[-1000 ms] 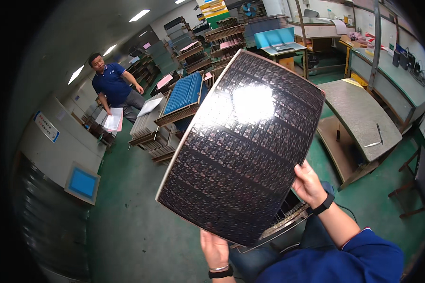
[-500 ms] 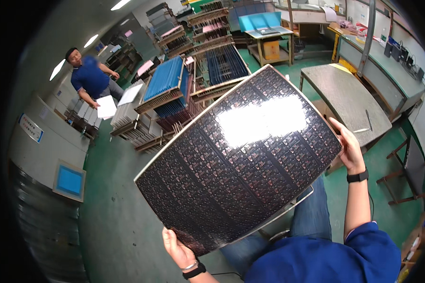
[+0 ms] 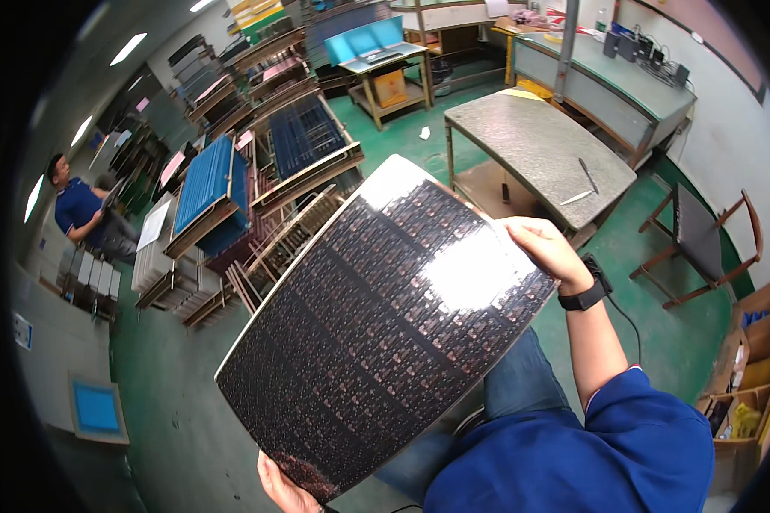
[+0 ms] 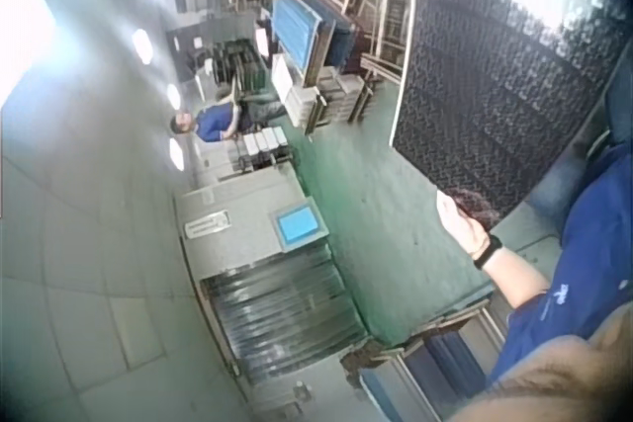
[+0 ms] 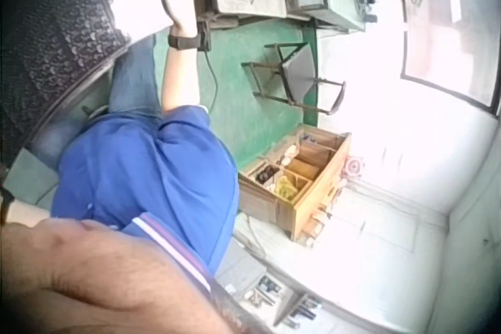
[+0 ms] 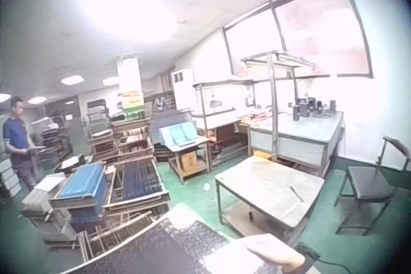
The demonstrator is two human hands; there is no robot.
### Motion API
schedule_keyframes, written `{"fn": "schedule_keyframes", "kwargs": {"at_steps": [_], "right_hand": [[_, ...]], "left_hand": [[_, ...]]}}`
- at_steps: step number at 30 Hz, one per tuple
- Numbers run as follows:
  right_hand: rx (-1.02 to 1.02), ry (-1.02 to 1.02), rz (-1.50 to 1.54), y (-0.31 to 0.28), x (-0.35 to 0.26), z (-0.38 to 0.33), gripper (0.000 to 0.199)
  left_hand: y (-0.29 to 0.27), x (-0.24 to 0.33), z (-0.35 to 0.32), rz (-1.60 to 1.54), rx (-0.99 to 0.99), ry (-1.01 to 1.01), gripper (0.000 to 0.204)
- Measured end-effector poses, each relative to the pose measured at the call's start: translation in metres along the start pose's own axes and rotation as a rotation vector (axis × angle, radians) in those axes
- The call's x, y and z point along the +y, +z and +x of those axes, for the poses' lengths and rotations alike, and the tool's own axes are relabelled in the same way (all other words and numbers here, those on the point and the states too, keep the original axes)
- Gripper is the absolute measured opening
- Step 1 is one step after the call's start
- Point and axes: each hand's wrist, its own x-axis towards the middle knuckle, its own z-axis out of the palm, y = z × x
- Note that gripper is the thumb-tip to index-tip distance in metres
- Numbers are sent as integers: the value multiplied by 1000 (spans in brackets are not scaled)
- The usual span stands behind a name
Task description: The recorder takes LED panel sheets from a rack and inspects them for defects by holding them up to the light.
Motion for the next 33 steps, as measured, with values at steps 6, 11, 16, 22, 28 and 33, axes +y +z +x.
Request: {"fn": "schedule_keyframes", "kwargs": {"at_steps": [6, 11, 16, 22, 28, 33], "right_hand": [[-5, -24, -30, 1, 6, 0, 32], [-6, 9, 78, 4, 5, -1, 30], [-45, -49, 217, 6, -10, 3, 27], [136, -321, 361, -7, -8, 35, 19], [170, 281, 564, -44, 36, 93, 29], [129, 207, 737, -58, 81, 90, 33]], "left_hand": [[-6, -8, -3, 189, 82, 30, 29], [-8, -6, -4, 364, 82, 141, 29], [3, 22, -6, 417, 166, 358, 29], [9, 37, 15, -145, -190, 480, 32], [-8, 2, 21, -182, -172, 34, 24], [15, 0, -9, -462, -137, -45, 29]]}}
